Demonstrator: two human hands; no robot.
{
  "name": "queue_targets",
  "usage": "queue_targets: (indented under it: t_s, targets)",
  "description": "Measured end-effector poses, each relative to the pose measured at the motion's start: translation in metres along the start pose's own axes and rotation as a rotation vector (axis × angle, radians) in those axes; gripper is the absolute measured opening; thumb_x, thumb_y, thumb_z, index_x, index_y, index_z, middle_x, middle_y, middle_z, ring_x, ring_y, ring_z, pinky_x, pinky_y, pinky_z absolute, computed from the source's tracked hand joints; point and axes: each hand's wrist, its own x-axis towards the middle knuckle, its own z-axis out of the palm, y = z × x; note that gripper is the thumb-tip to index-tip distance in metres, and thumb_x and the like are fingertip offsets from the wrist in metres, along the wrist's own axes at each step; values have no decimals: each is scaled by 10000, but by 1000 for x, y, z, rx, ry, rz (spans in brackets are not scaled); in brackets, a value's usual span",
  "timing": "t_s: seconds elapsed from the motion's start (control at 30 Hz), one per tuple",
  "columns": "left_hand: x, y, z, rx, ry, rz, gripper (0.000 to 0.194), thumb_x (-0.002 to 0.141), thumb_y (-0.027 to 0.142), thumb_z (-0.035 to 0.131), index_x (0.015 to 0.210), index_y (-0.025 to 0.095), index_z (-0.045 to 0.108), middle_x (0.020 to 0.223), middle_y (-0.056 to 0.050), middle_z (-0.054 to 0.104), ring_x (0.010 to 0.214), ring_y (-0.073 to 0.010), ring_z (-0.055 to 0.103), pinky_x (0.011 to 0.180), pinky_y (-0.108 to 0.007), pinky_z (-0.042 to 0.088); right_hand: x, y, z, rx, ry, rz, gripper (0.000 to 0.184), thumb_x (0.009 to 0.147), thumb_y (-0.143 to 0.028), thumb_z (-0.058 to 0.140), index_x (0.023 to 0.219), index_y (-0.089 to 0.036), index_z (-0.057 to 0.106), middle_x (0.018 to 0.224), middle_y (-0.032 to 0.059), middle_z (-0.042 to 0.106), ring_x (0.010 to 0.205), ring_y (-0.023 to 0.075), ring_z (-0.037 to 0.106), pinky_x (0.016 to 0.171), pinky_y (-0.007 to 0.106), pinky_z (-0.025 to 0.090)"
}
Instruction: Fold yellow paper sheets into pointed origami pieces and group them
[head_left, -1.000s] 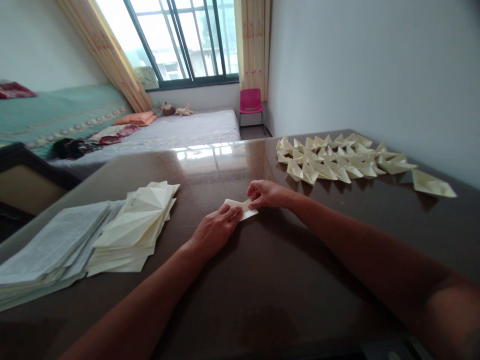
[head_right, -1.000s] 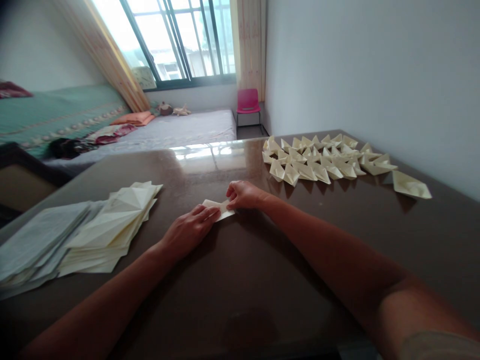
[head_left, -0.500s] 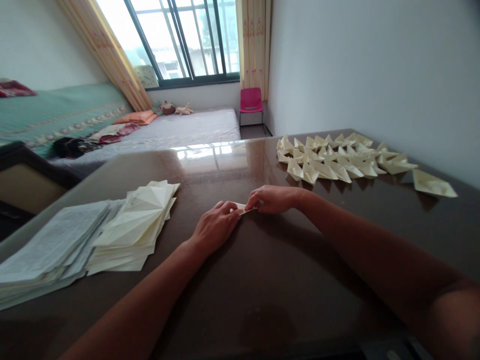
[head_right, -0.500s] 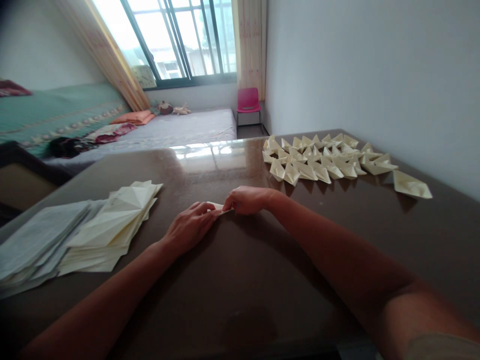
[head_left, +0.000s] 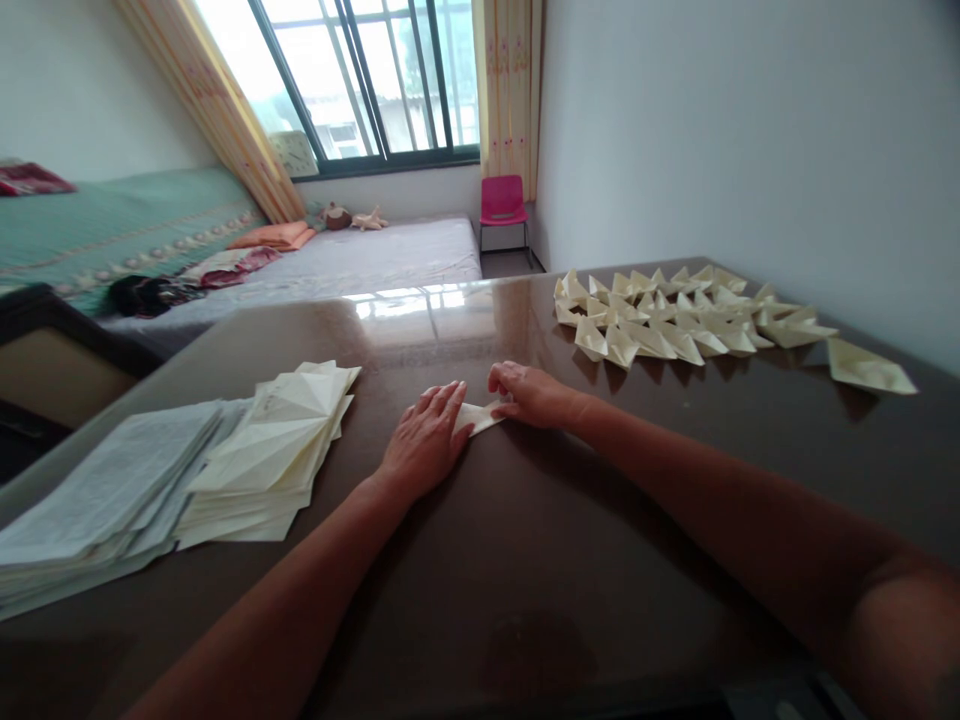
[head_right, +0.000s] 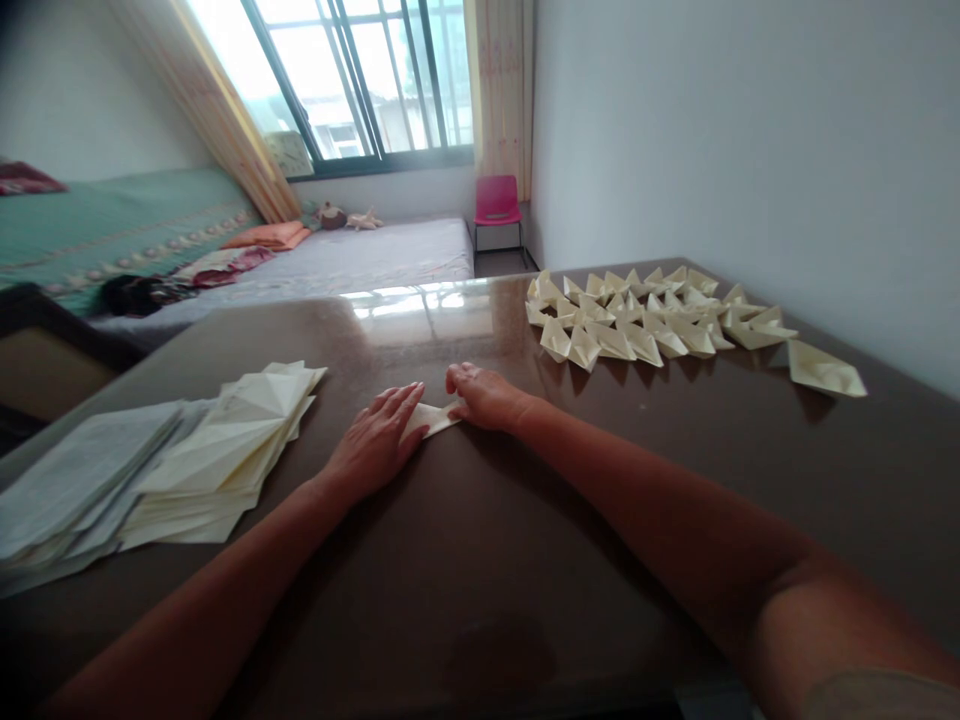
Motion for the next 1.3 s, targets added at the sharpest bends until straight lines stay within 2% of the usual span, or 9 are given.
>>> queue_targets:
  t_s: [0.13,0.23,0.43,0.53,0.77,0.9,1.0,1.13,1.3]
  targets:
    - [2,-7,3,-52,-29,42,536,932,394,408,1418,172,363,1342,-124,499,1279,-280,403,1050,-460,368,0,-2,-3,4,-53,25,71,791,-198,656,838,-146,657,842,55,673,751,144,586,669,223,382]
    - [4,-9,1,-85,-16,62,535,911,392,445,1407,199,387,1233,-122,530,1168,-269,484,998,-454,404,0,-4,-4,12,-58,39,84,790,-214,658,838,-151,687,831,52,700,745,145,606,662,218,385]
    - [5,-15,2,-77,-19,105,536,916,414,425,1410,210,382,1358,-122,449,1271,-283,389,1050,-476,341,1,-2,-2,43,-70,41,110,782,-196,653,867,-152,707,845,48,716,738,136,624,647,199,401]
    - [7,-18,4,-66,-50,121,524,917,430,418,1398,222,409,1268,-113,497,1176,-266,461,1029,-464,358,1,0,-2,27,-74,31,126,786,-217,652,878,-150,706,850,51,714,739,137,622,646,200,401]
    - [11,-19,-5,-115,-84,68,578,844,589,482,1301,238,517,1218,-108,521,1138,-271,477,950,-441,418,1,0,-2,30,-82,16,152,783,-233,657,899,-145,701,868,57,706,757,137,620,655,197,403]
    - [13,-19,-14,-115,-132,-14,552,761,670,538,1108,247,617,1019,-65,598,1000,-250,536,843,-373,456,1,1,0,57,-95,1,153,776,-250,665,891,-156,699,864,51,704,756,137,620,655,196,403]
    - [16,-19,-15,-143,-175,-112,568,683,701,595,995,227,609,924,-42,607,917,-236,558,767,-339,458,1,3,4,67,-80,-27,156,771,-259,666,891,-163,695,868,48,703,762,138,618,662,198,403]
    - [18,-19,-12,-168,-169,-175,575,615,700,646,913,213,574,963,-49,592,924,-235,557,750,-326,447,1,5,7,75,-74,-39,174,767,-281,672,901,-171,693,880,47,701,763,139,614,662,202,402]
    - [18,-17,-10,-249,-178,-266,547,610,629,691,930,228,500,834,-1,591,751,-196,572,620,-287,411,1,4,7,92,-63,-36,199,754,-287,687,915,-170,695,894,49,700,779,141,615,680,204,410]
